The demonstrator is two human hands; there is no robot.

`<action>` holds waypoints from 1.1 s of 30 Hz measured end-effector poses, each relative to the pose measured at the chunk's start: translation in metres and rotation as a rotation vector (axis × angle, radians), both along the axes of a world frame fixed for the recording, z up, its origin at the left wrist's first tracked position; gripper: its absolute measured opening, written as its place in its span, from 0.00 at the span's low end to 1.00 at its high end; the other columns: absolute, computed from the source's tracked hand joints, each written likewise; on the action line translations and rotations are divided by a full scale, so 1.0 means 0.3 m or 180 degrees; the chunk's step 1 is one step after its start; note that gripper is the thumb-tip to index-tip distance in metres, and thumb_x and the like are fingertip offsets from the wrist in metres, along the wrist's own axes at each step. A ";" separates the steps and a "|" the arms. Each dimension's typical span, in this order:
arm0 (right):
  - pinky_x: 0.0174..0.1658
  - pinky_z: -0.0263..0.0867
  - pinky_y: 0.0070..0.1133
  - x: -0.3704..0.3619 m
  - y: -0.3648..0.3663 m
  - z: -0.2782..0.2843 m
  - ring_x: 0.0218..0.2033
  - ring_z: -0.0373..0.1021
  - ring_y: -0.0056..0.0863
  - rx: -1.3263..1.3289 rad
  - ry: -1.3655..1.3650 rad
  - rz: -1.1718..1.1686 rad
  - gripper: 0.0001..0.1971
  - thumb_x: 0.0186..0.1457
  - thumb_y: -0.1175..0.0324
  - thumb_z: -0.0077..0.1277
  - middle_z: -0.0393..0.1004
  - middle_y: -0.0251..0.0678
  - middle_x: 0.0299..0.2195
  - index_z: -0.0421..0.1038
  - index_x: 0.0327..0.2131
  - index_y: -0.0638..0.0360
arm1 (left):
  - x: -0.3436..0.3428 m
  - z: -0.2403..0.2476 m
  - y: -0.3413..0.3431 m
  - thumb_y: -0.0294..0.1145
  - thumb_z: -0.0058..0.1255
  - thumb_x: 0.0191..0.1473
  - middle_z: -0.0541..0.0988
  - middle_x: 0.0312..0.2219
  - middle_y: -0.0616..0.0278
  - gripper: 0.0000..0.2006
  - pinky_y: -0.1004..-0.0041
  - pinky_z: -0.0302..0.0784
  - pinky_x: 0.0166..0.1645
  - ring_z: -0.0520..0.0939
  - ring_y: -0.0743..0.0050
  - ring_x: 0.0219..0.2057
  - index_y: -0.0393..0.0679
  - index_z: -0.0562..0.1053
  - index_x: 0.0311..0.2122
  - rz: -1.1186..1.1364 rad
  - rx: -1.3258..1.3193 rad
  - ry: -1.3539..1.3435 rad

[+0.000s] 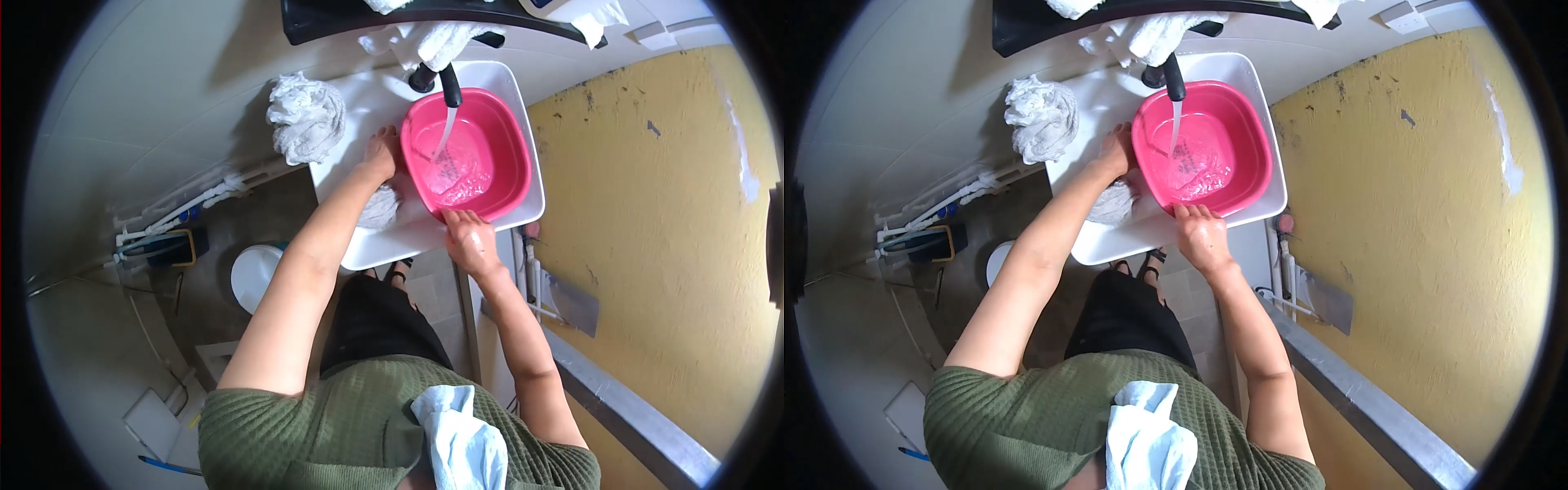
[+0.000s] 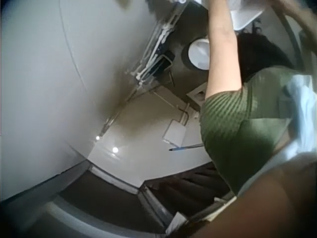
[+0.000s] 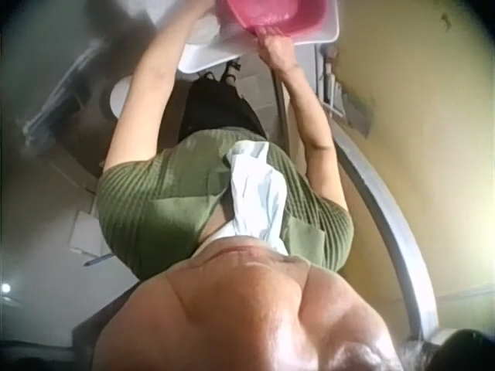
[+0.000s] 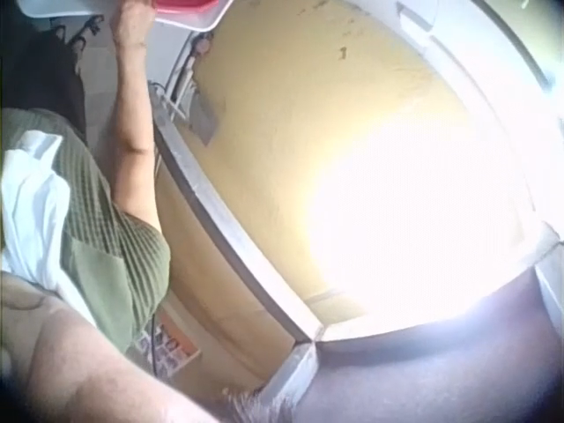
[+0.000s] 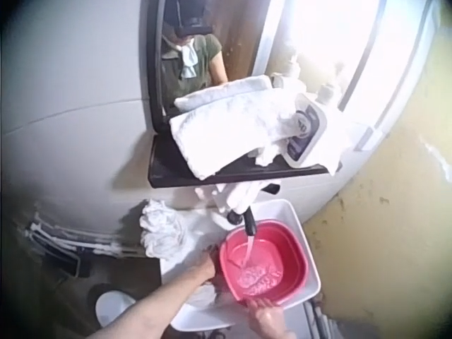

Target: The person washes white cloths in a pink basin using water from a faucet, then wrings them out by hand one at a time.

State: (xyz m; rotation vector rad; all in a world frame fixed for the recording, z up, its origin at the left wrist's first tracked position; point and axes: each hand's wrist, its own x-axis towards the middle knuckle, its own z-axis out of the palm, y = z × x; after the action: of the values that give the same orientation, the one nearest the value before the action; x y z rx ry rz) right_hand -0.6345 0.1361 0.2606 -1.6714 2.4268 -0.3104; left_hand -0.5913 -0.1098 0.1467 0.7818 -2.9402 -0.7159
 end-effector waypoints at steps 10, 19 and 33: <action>0.39 0.69 0.33 -0.021 0.062 0.013 0.34 0.73 0.38 -0.0227 -0.0143 -0.0100 0.07 0.46 0.74 0.50 0.76 0.37 0.29 0.72 0.33 0.57 | 0.007 0.028 0.045 0.31 0.50 0.52 0.69 0.56 0.47 0.20 0.60 0.67 0.58 0.70 0.48 0.56 0.42 0.69 0.52 0.0293 0.0493 -0.0106; 0.41 0.67 0.34 -0.019 0.047 -0.013 0.36 0.73 0.39 -0.0004 -0.0057 -0.0134 0.11 0.41 0.74 0.49 0.76 0.39 0.31 0.72 0.33 0.58 | 0.055 0.225 -0.025 0.30 0.55 0.56 0.78 0.39 0.56 0.12 0.56 0.79 0.49 0.80 0.63 0.43 0.43 0.72 0.46 0.1969 0.5850 0.3102; 0.47 0.68 0.33 -0.084 -0.045 0.059 0.43 0.73 0.46 -0.0710 -0.1474 -0.1355 0.16 0.51 0.74 0.51 0.76 0.51 0.39 0.72 0.45 0.63 | -0.239 0.101 0.017 0.47 0.40 0.57 0.78 0.30 0.58 0.18 0.67 0.77 0.31 0.79 0.63 0.27 0.41 0.73 0.38 -0.0599 0.8294 0.2340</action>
State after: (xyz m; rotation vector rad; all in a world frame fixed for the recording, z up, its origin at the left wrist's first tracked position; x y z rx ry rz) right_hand -0.6597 0.1226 0.2783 -0.9759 2.4118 -0.9412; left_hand -0.6628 -0.1046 0.1768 -0.2000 0.0012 -3.1343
